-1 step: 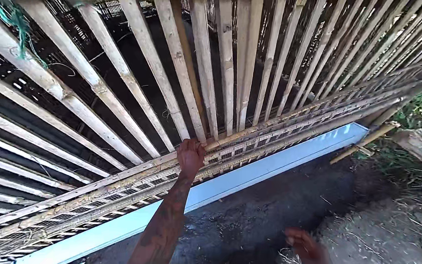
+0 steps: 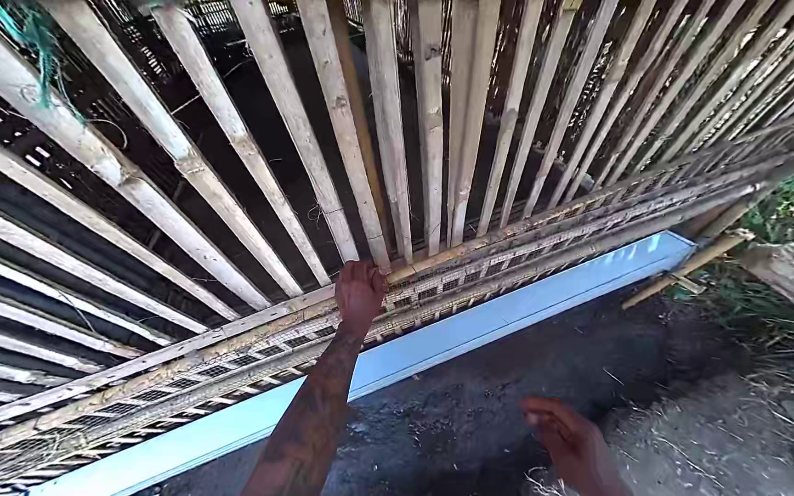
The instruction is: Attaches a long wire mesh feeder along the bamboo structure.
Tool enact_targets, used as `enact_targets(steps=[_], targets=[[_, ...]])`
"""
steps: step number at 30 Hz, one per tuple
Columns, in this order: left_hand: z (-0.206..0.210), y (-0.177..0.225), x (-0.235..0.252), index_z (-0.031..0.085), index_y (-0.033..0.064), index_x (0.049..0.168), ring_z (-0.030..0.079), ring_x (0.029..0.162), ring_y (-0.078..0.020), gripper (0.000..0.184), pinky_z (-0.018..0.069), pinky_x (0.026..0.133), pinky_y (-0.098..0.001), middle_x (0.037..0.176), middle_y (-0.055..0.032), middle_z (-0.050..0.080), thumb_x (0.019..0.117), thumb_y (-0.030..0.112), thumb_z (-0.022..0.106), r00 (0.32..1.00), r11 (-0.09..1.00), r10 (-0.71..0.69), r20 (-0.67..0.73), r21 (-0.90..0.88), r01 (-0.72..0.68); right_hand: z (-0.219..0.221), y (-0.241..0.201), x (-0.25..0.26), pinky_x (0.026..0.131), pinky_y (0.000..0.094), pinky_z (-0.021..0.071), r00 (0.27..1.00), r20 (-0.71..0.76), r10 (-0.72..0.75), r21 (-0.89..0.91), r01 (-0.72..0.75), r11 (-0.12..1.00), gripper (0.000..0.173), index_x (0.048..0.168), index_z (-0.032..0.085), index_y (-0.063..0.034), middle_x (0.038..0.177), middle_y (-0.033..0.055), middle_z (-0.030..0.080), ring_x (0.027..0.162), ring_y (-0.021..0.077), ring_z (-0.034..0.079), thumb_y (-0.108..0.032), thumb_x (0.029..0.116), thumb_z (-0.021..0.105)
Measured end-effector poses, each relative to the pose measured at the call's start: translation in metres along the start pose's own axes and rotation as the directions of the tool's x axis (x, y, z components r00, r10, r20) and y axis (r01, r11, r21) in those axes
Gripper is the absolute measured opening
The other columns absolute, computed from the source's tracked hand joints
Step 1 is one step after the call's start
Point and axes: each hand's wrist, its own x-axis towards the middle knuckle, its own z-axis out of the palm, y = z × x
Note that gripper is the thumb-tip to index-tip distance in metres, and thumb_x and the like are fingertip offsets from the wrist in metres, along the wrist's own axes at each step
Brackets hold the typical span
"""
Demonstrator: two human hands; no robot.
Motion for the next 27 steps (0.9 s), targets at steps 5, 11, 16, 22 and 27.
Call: enact_targets(steps=[5, 11, 16, 22, 27], targets=[[0.002, 0.009, 0.024, 0.057, 0.006, 0.143, 0.062, 0.122, -0.0385, 0.062, 0.0521, 0.1, -0.0593, 0.137, -0.0198, 0.061, 0.0978, 0.047, 0.064, 0.948, 0.981, -0.178, 0.263, -0.029, 0.192, 0.059, -0.129, 0.21, 0.09, 0.045, 0.0585, 0.932, 0.069, -0.356, -0.235, 0.362, 0.902, 0.033, 0.131, 0.068, -0.0054, 0.122, 0.0146, 0.071, 0.099, 0.0234, 0.071, -0.012, 0.1024, 0.052], [0.002, 0.016, 0.03, 0.045, 0.0148, 0.154, 0.066, 0.117, -0.0357, 0.073, 0.0533, 0.096, -0.0599, 0.14, -0.0148, 0.061, 0.0977, 0.059, 0.057, 0.876, 0.964, -0.266, 0.402, 0.088, 0.252, 0.115, -0.166, 0.343, 0.099, 0.0599, 0.053, 0.955, 0.189, -0.227, -0.528, 0.293, 0.797, 0.041, 0.144, 0.061, -0.0184, 0.13, 0.0137, 0.068, 0.117, 0.0347, 0.067, -0.015, 0.1041, 0.05], [-0.003, 0.019, 0.025, 0.051, 0.0213, 0.15, 0.067, 0.114, -0.0355, 0.083, 0.0533, 0.094, -0.0605, 0.133, -0.0135, 0.067, 0.0889, 0.077, 0.055, 0.807, 0.97, -0.24, 0.539, 0.172, 0.173, 0.14, -0.166, 0.351, 0.088, 0.0626, 0.0555, 0.96, 0.237, -0.151, -0.698, 0.276, 0.661, 0.035, 0.136, 0.065, -0.0197, 0.126, 0.0123, 0.069, 0.113, 0.0355, 0.068, -0.02, 0.1027, 0.054], [0.002, 0.02, 0.016, 0.066, 0.0171, 0.131, 0.065, 0.119, -0.0347, 0.047, 0.0512, 0.097, -0.0591, 0.128, -0.0118, 0.069, 0.0992, 0.051, 0.056, 0.763, 0.963, -0.149, 0.629, 0.268, -0.033, 0.159, -0.146, 0.34, 0.077, 0.0613, 0.0563, 0.982, 0.104, -0.159, -0.733, 0.184, 0.655, 0.027, 0.118, 0.069, -0.0157, 0.104, 0.0155, 0.073, 0.096, 0.0384, 0.072, -0.031, 0.1071, 0.049], [0.004, 0.019, 0.013, 0.064, 0.0159, 0.134, 0.064, 0.121, -0.0347, 0.047, 0.0511, 0.098, -0.0578, 0.131, -0.0117, 0.067, 0.1014, 0.048, 0.054, 0.761, 0.961, -0.128, 0.636, 0.27, -0.064, 0.148, -0.151, 0.32, 0.07, 0.0582, 0.0562, 0.962, 0.143, -0.233, -0.764, 0.257, 0.591, 0.03, 0.109, 0.072, -0.0182, 0.088, 0.0118, 0.074, 0.086, 0.0353, 0.072, -0.038, 0.1063, 0.05]])
